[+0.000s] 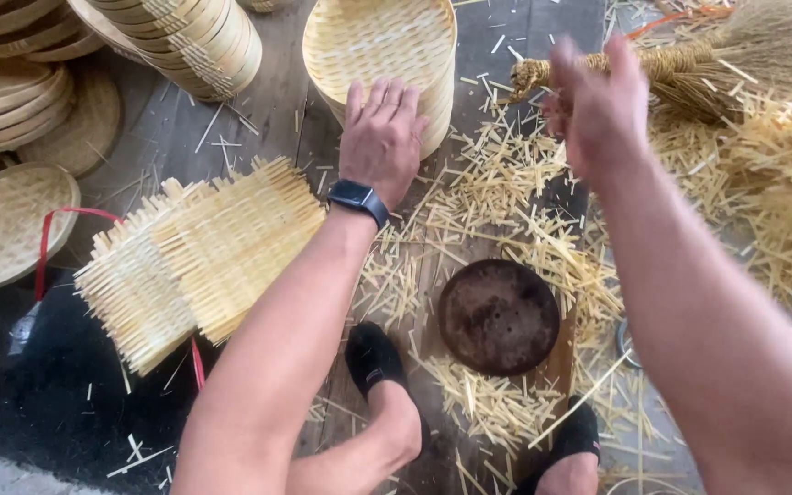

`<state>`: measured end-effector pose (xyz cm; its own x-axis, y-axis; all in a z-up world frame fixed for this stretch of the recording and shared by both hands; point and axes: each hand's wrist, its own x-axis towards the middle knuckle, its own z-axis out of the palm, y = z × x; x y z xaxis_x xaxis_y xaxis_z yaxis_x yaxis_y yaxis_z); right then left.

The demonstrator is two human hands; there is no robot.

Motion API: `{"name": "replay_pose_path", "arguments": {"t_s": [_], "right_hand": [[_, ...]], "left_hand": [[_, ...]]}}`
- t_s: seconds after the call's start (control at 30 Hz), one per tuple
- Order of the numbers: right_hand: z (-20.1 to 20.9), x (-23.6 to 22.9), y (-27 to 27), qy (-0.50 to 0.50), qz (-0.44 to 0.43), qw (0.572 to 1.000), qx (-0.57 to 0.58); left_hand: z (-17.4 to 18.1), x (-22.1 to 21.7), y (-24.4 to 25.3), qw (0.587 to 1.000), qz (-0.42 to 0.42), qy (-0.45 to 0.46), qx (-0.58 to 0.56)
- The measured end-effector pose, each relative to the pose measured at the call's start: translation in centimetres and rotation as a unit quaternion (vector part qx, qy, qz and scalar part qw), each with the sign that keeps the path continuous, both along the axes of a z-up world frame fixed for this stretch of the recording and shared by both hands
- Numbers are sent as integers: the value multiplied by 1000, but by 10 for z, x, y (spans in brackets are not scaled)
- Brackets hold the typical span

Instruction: Weaving a round bamboo frame and using scissors to trim excess strips for basket production.

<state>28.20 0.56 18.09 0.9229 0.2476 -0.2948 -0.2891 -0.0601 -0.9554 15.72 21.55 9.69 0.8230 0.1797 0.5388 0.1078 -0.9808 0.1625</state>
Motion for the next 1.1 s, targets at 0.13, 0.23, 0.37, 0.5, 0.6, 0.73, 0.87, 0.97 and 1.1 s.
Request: {"name": "replay_pose_path", "arguments": {"t_s": [0.13, 0.23, 0.37, 0.5, 0.6, 0.73, 0.87, 0.97, 1.1], "right_hand": [[-6, 59, 23, -16, 7, 996, 90], [14, 56, 26, -78, 0, 992, 98], [-41, 89, -60, -171, -15, 981, 86], [-121, 147, -203, -93, -75, 961, 251], [-225, 132, -268, -12, -118, 921, 371], [-103, -81, -190, 9, -89, 995, 35], [-132, -157, -206, 145, -83, 968, -185], [-155, -189, -209, 197, -41, 960, -193], [-191, -211, -217, 221, -4, 970, -100]], "left_hand": [[3, 8, 4, 999, -18, 4, -35], [4, 11, 5, 996, -19, 7, -83], [-7, 12, 9, 996, -11, 3, -85], [-3, 11, 7, 998, -8, -15, -55], [-3, -12, 15, 996, -33, -77, -28], [-19, -95, 43, 994, -57, -34, -85], [-30, -192, 66, 911, 112, 380, -112], [-62, -233, 86, 877, 213, 420, -97], [-82, -261, 101, 896, 219, 356, -151]]}}
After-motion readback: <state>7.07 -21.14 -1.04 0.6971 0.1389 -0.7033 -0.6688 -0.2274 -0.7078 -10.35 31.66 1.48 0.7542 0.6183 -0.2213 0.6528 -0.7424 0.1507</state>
